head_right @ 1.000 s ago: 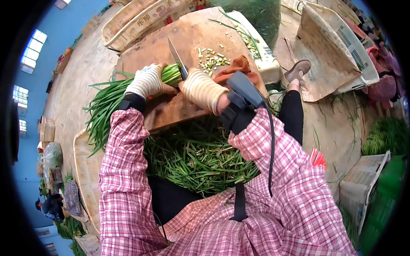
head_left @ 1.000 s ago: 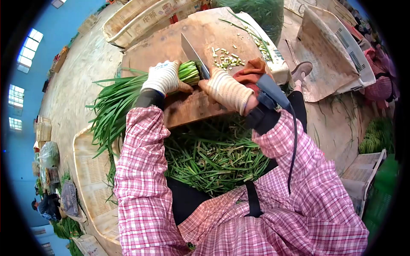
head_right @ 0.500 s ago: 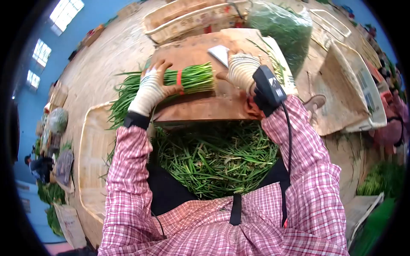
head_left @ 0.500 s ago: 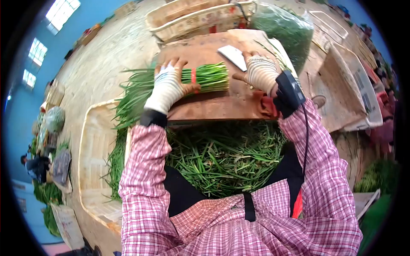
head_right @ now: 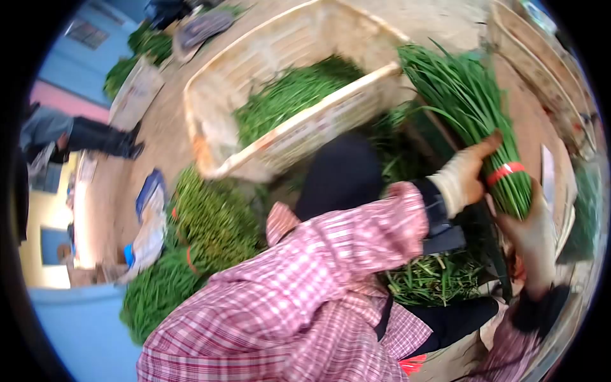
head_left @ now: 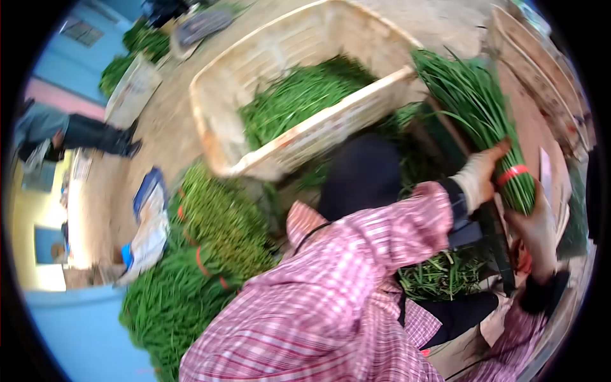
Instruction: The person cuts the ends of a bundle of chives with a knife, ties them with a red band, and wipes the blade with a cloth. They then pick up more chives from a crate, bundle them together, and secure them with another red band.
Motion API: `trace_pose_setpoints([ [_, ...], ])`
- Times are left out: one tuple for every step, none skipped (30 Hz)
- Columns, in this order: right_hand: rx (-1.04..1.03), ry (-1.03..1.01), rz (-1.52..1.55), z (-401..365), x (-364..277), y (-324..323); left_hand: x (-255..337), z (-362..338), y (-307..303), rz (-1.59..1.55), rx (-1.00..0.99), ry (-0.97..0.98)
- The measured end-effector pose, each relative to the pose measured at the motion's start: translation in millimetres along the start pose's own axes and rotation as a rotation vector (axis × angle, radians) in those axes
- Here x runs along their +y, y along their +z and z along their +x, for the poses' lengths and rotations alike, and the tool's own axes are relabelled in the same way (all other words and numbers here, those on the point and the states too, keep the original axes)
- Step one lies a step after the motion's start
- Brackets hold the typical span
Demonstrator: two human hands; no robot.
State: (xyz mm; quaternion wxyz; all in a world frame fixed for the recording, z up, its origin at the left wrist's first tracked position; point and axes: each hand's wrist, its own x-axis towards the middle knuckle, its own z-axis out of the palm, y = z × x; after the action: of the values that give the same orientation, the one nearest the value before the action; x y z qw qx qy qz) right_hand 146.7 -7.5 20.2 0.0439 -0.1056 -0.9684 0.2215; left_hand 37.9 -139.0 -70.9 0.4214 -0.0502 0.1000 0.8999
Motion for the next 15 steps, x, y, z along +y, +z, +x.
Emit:
trace_pose_setpoints([
  [0.083,-0.011,-0.249,-16,2,2,-5,-6,10,-0.050,0.046,-0.006],
  [0.111,-0.060,-0.233,-26,1,-2,-17,2,8,-0.089,0.003,0.026],
  [0.139,-0.108,-0.218,-37,1,-6,-26,2,6,-0.129,-0.034,0.059],
  [0.166,-0.157,-0.205,-47,0,-10,-22,-9,15,-0.105,-0.025,0.124],
  [0.139,-0.235,-0.030,-55,3,-20,-14,-19,21,-0.096,-0.027,0.143],
  [0.100,-0.309,0.145,-62,5,-29,3,-50,35,-0.079,-0.045,0.201],
  [0.097,-0.341,0.237,-64,6,-31,29,-91,50,-0.058,-0.076,0.252],
  [0.092,-0.374,0.328,-66,6,-33,49,-116,53,-0.050,-0.114,0.335],
  [0.095,-0.310,0.343,-68,9,-31,70,-141,55,-0.045,-0.152,0.416],
  [0.094,-0.245,0.357,-70,15,-27,91,-173,56,-0.018,-0.180,0.492],
  [0.093,-0.176,0.371,-71,24,-23,120,-215,53,0.071,-0.198,0.588],
  [0.000,-0.246,0.350,-60,61,-14,144,-251,53,0.165,-0.191,0.680],
  [-0.091,-0.186,0.364,-63,69,-5,168,-292,51,0.309,-0.149,0.789],
  [-0.181,-0.123,0.372,-65,77,5,190,-333,49,0.467,-0.080,0.908],
  [-0.271,-0.068,0.714,-67,87,23,209,-374,45,0.620,0.007,1.030],
])
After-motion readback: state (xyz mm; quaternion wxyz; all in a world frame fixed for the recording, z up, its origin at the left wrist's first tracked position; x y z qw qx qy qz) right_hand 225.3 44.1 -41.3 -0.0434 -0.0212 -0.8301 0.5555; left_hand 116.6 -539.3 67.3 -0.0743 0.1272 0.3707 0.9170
